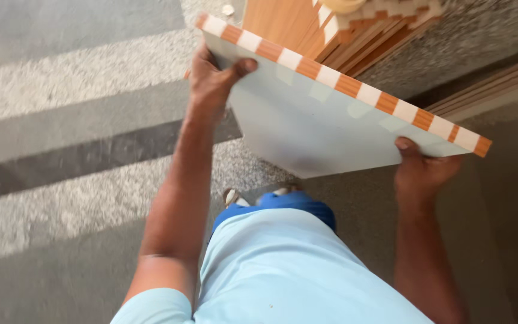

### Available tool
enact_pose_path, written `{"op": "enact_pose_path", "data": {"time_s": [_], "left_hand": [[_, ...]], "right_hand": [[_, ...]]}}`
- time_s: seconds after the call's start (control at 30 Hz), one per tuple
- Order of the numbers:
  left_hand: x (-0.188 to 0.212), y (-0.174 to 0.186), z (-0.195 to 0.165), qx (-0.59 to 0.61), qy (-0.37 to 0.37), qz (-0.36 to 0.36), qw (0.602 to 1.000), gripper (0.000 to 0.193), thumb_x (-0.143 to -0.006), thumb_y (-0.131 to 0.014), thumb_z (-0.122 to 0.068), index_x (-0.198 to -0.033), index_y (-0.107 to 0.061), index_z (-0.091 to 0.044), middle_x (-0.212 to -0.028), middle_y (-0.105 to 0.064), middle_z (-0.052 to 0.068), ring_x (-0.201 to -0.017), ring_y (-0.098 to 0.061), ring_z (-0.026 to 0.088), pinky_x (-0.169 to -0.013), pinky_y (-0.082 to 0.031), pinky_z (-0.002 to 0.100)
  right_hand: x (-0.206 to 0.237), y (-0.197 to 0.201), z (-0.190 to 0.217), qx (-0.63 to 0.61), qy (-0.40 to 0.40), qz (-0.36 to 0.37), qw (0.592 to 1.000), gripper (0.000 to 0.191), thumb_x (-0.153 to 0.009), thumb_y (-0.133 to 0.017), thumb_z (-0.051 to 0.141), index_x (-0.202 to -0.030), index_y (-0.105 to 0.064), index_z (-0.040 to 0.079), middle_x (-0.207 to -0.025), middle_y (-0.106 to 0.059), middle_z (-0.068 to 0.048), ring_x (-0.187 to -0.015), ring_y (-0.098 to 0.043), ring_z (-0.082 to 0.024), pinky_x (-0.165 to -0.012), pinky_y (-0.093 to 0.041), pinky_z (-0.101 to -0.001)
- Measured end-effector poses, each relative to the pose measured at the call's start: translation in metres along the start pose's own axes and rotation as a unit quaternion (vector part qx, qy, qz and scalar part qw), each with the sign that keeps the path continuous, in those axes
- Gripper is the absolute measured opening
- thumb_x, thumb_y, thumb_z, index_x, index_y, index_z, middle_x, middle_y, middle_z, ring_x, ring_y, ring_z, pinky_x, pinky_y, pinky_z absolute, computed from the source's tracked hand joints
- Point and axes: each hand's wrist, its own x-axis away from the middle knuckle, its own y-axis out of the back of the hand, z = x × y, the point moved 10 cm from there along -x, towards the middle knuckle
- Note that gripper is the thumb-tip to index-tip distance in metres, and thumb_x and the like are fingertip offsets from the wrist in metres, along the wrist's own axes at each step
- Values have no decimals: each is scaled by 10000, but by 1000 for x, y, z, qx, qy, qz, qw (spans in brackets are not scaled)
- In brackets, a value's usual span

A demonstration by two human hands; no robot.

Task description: The person applies glue to the edge of a white rectangular board using a small brush. They then attach a thin wooden strip to the glued edge and secure it with masking tape. The person repeats this process for another board, applying glue and attaching a strip before taping it down.

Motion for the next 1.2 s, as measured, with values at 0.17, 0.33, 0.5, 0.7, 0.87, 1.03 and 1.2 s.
{"op": "enact_pose_path", "data": {"time_s": [0.17, 0.33, 0.5, 0.7, 0.87, 1.03, 1.2], "left_hand": [[-48, 10, -21, -24, -26, 48, 998, 669, -751, -963, -308, -1236, -609, -14, -1107, -733, 126, -1035, -769, 254, -910, -693, 404], [-102, 34, -20, -57, -11, 64, 996, 671, -743, -1001, -276, -1226, -613, -18, -1147, -728, 78, -1093, -740, 215, -958, -638, 383], [-168, 66, -21, -64, -33, 173, 982, 672, -785, -1000, -296, -1246, -591, -29, -1152, -718, 42, -1103, -707, 172, -1020, -604, 349], [-249, 87, 13, -68, 6, 284, 957, 753, -814, -1002, -306, -1315, -533, 4, -1220, -666, 92, -1150, -657, 185, -1034, -583, 351], [-285, 82, 14, -210, 2, 333, 919, 908, -783, -919, -495, -1360, -433, 11, -1166, -630, 134, -1112, -699, 252, -951, -687, 404], [-312, 72, -1, -198, 1, 377, 905, 991, -799, -882, -619, -1382, -412, 31, -1188, -635, 151, -1146, -696, 291, -954, -625, 460], [-331, 63, -1, -232, -20, 389, 891, 1072, -796, -841, -701, -1429, -360, 19, -1198, -603, 163, -1162, -678, 302, -942, -619, 470]], "right_hand": [[1, -31, 7, -5, 23, -19, 1000, 318, -1010, -807, 94, -1260, -624, 21, -1117, -694, -48, -1039, -684, -141, -940, -583, -305], [18, -76, 1, -25, -83, -64, 994, 363, -985, -786, 216, -1236, -584, 48, -1112, -654, -3, -1010, -622, -96, -917, -538, -273], [23, -148, 12, 15, -32, -88, 995, 292, -1052, -763, 177, -1216, -567, 38, -1094, -595, 6, -998, -571, -85, -924, -485, -247], [45, -233, 3, 11, -69, -227, 971, 374, -1036, -792, 201, -1268, -566, 14, -1178, -630, 1, -1091, -607, -97, -993, -521, -273], [40, -274, 3, 29, -104, -283, 953, 367, -1030, -784, 204, -1277, -623, -14, -1201, -678, -33, -1105, -637, -127, -992, -533, -299], [12, -304, 18, 65, -118, -287, 948, 448, -1005, -770, 331, -1242, -639, -26, -1142, -724, -79, -1072, -693, -157, -940, -585, -322], [-6, -317, 31, 128, -134, -301, 935, 482, -983, -754, 420, -1137, -647, -24, -1019, -731, -94, -965, -736, -181, -835, -625, -322]]}}
